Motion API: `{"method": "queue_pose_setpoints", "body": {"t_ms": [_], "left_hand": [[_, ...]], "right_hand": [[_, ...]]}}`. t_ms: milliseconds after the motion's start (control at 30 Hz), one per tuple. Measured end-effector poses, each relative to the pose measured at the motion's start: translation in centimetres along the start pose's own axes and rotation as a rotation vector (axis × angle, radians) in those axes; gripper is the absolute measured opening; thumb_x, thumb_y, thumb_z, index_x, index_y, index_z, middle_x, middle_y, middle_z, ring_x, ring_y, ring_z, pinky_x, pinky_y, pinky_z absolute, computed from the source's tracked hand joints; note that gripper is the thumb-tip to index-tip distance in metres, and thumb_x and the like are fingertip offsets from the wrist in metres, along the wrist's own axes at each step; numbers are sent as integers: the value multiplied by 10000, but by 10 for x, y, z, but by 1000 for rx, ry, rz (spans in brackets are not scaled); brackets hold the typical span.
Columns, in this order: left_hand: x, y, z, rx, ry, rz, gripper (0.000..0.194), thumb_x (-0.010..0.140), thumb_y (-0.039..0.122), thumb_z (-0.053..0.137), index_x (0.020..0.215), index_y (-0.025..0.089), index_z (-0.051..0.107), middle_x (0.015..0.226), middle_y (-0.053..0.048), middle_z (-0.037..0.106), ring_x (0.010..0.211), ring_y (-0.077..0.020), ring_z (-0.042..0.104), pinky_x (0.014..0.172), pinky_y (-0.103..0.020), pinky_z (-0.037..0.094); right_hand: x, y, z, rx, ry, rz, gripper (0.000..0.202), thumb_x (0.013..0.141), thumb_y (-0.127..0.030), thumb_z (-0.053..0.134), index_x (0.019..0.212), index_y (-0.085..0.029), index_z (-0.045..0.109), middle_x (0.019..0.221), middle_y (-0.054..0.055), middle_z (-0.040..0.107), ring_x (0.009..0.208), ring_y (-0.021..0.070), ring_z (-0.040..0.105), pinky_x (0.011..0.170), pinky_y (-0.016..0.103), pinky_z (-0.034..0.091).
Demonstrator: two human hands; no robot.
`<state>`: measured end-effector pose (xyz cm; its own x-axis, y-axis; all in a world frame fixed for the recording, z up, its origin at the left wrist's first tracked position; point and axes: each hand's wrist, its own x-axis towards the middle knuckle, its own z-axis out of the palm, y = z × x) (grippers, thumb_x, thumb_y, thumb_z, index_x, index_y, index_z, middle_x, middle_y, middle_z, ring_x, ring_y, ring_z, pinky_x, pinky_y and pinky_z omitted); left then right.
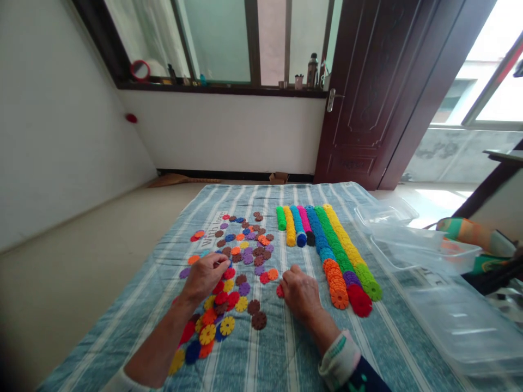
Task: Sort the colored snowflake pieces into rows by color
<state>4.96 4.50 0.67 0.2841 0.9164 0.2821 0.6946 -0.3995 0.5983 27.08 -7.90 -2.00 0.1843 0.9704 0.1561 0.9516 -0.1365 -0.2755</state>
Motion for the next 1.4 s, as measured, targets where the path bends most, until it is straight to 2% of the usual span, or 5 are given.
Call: {"method": "queue_pose_setpoints", "body": {"t_ms": [467, 733, 1067, 1233, 1400], "left_hand": [[-3, -14, 8, 160, 62, 10, 209, 808, 241, 484, 719, 165, 657, 785, -56, 659, 783, -173, 612, 768, -273, 452], [-5, 3, 7, 333, -38, -27, 252, 864, 246, 469, 794, 170, 699, 881, -63, 650, 847, -161, 620, 777, -245, 447], [17, 27, 11, 596, -268, -110, 283, 871, 372, 486, 943, 201, 701, 1039, -94, 633, 946, -221, 642, 751, -288, 478], [18, 19, 14, 556, -265, -113, 256, 831, 352, 519, 968, 213, 683, 1049, -81, 631, 968, -232, 639, 753, -296, 484], [20, 14, 15, 481, -254, -123, 219, 784, 311, 551, 932, 217, 683, 1031, -66, 647, 951, -217, 636, 733, -272, 462]], "right_hand": [[1, 10, 14, 55, 78, -44, 263, 916, -228, 482, 702, -191, 630, 795, 7, 601, 670, 97, 548, 580, 245, 272], [2, 7, 7, 115, 24, -6, 284, 919, -262, 462, 714, -194, 647, 814, 23, 633, 731, 122, 582, 612, 235, 307], [66, -24, -5, 120, -74, 38, 283, 922, -322, 456, 1110, -274, 662, 1041, 50, 704, 958, 198, 637, 723, 260, 402], [84, -33, 2, -38, -151, 9, 241, 892, -318, 503, 1040, -263, 685, 1011, 67, 700, 937, 219, 648, 689, 267, 410], [88, -25, 5, 12, -141, 40, 196, 833, -281, 565, 976, -262, 697, 968, 47, 711, 922, 208, 645, 674, 256, 401]]}}
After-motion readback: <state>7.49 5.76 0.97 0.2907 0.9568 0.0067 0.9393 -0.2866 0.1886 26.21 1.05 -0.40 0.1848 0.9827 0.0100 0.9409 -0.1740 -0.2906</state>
